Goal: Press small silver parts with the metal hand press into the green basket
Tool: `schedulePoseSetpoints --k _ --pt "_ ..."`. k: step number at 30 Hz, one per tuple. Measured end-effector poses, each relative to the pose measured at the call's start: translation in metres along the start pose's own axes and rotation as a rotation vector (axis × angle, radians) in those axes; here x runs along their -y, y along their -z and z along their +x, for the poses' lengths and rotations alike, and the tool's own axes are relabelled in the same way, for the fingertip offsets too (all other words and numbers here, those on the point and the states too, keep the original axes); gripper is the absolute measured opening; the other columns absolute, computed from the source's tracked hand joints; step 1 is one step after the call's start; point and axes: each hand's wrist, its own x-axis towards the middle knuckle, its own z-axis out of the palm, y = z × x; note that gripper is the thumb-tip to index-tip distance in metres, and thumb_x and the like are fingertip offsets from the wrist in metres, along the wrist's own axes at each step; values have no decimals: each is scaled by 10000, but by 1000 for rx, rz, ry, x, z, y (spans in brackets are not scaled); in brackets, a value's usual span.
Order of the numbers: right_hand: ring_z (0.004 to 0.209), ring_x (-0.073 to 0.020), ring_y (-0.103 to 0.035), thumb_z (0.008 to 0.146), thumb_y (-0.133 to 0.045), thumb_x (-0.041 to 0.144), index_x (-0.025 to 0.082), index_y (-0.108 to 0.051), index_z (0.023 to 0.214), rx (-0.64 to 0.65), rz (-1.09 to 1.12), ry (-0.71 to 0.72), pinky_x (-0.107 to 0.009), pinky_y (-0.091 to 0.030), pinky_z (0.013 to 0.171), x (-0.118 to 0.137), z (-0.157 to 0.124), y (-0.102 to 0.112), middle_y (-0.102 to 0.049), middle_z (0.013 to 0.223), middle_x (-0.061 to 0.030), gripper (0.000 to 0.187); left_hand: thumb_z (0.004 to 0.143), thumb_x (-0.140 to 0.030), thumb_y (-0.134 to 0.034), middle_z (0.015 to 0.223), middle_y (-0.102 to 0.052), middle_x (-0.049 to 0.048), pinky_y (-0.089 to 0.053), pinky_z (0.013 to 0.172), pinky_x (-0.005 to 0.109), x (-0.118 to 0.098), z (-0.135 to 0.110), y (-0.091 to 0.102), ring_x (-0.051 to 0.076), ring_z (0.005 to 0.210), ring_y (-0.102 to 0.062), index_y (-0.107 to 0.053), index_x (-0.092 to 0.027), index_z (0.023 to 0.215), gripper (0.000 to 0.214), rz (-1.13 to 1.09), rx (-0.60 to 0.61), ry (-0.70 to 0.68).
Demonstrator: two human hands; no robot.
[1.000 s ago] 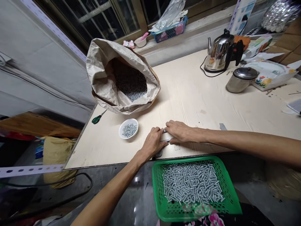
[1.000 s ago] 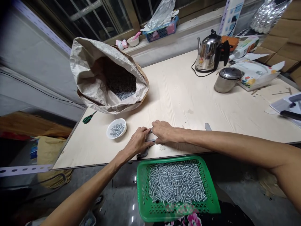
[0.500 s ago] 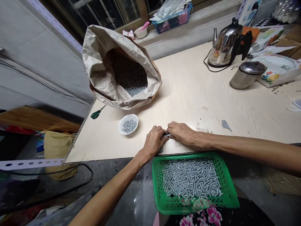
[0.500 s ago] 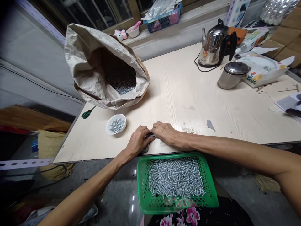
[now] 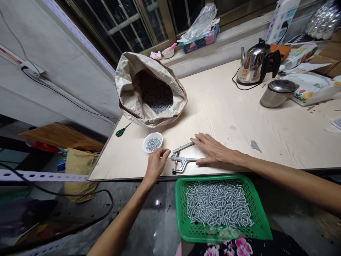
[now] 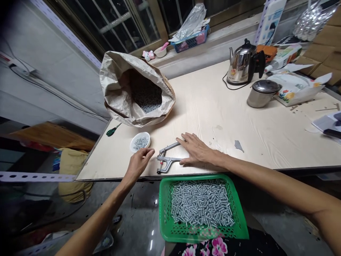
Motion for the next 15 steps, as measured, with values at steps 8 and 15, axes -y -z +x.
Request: schedulePoseSetpoints --k 8,15 --pt "1349 -304 -250 889 -541 334 141 -570 1023 -55 -6 42 -537 -236 1084 14 7 -18 -427 1363 -164 238 687 -467 -621 568 -594 10 -288 548 257 3 -4 -14 152 590 -532 -624 -166 602 312 134 319 286" --pt "1106 -202 -469 942 -390 152 182 -555 948 -150 -21 60 -391 -401 927 8 19 -30 -559 1155 -92 167 724 -343 -620 456 -433 -25 -234 518 267 -6 10 -12 122 503 -444 -534 -162 488 310 221 408 175"
